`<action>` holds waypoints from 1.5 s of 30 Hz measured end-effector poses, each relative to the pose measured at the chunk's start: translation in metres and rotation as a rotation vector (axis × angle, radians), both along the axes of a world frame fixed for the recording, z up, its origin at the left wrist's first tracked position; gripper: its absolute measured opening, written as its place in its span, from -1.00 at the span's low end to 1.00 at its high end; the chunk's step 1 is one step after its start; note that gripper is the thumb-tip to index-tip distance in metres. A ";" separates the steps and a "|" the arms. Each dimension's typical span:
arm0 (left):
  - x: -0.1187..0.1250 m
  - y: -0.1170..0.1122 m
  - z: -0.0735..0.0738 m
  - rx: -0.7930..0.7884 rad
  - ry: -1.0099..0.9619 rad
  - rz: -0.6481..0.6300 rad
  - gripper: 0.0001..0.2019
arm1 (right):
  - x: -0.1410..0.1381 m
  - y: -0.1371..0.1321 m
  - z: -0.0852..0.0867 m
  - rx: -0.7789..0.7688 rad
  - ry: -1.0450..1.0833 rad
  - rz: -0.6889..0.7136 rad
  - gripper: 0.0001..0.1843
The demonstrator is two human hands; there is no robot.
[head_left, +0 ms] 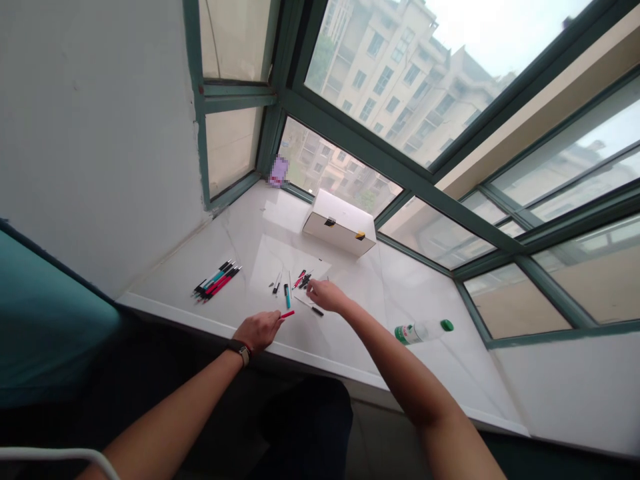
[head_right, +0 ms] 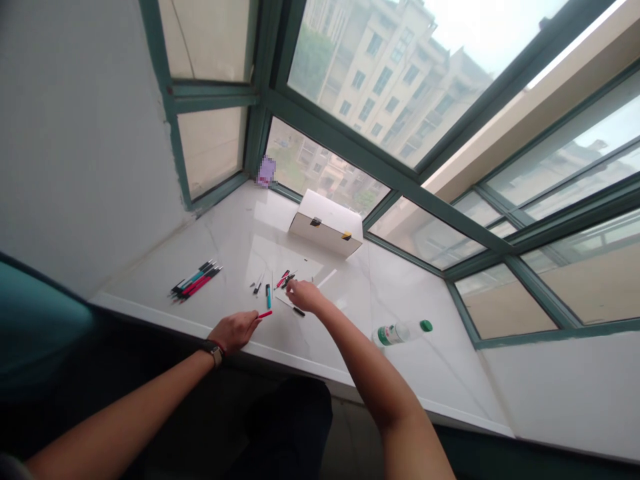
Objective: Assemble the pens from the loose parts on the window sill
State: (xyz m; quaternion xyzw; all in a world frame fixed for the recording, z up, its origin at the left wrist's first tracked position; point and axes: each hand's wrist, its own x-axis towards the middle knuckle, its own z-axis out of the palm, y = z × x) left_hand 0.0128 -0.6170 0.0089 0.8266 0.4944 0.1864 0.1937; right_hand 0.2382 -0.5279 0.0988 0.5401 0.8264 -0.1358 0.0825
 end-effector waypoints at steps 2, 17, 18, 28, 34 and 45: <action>0.000 0.000 0.000 0.006 0.001 0.002 -0.63 | -0.009 -0.020 0.011 -0.033 -0.009 0.092 -0.81; -0.003 -0.002 0.001 0.050 0.025 0.001 -0.60 | -0.046 -0.040 0.016 -0.071 -0.176 0.176 -0.79; -0.003 -0.002 0.001 0.049 0.023 0.003 -0.60 | -0.048 -0.040 0.016 -0.075 -0.176 0.173 -0.79; -0.004 -0.001 -0.006 0.019 0.004 0.000 -0.61 | -0.035 -0.030 0.031 -0.027 0.138 0.065 -0.79; -0.004 -0.002 -0.003 0.012 -0.007 -0.004 -0.62 | -0.015 -0.046 0.008 -0.023 0.212 -0.237 -0.82; -0.006 -0.003 0.001 -0.011 0.050 0.055 -0.62 | -0.054 -0.087 -0.084 0.095 0.290 -0.703 -0.65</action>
